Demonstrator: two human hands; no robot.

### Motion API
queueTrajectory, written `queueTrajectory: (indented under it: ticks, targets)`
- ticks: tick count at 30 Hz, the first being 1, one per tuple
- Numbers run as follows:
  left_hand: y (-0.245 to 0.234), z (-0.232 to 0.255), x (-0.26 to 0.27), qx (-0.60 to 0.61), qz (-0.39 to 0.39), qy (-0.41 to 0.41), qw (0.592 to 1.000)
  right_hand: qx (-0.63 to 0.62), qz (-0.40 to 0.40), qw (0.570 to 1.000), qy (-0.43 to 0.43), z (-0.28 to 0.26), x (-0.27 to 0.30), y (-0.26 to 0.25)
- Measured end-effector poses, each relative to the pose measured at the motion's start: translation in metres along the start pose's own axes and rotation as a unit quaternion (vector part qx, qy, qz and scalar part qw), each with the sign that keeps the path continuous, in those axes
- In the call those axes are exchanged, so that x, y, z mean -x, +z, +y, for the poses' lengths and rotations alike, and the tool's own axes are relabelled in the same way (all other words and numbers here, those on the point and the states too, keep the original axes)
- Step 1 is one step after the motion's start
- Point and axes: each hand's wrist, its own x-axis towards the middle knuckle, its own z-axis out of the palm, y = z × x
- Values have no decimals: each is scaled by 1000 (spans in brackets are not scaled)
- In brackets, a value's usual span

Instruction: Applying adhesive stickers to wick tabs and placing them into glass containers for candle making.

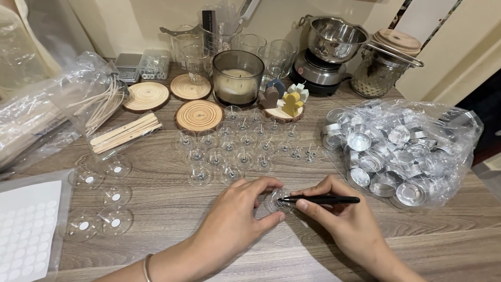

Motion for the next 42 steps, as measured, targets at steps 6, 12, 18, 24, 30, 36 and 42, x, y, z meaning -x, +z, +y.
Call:
queueTrajectory:
  ticks: [6, 12, 18, 24, 30, 36, 42]
  targets:
    - [3, -4, -1, 0, 9, 11, 1000, 6, 7, 1000, 0, -3, 3, 4]
    - [2, -4, -1, -1, 13, 19, 1000, 9, 3, 1000, -10, -2, 3, 5]
    - [-1, 2, 1, -5, 2, 3, 1000, 11, -4, 1000, 2, -3, 5, 5]
    - [11, -14, -3, 9, 36, 52, 998, 18, 7, 1000, 14, -7, 6, 1]
    - [6, -10, -2, 4, 23, 35, 999, 68, 3, 997, 47, -20, 6, 5]
    - [9, -11, -1, 7, 27, 36, 999, 108, -14, 992, 58, -33, 8, 5]
    - [-3, 6, 2, -1, -3, -7, 1000, 112, -14, 992, 49, -19, 3, 1]
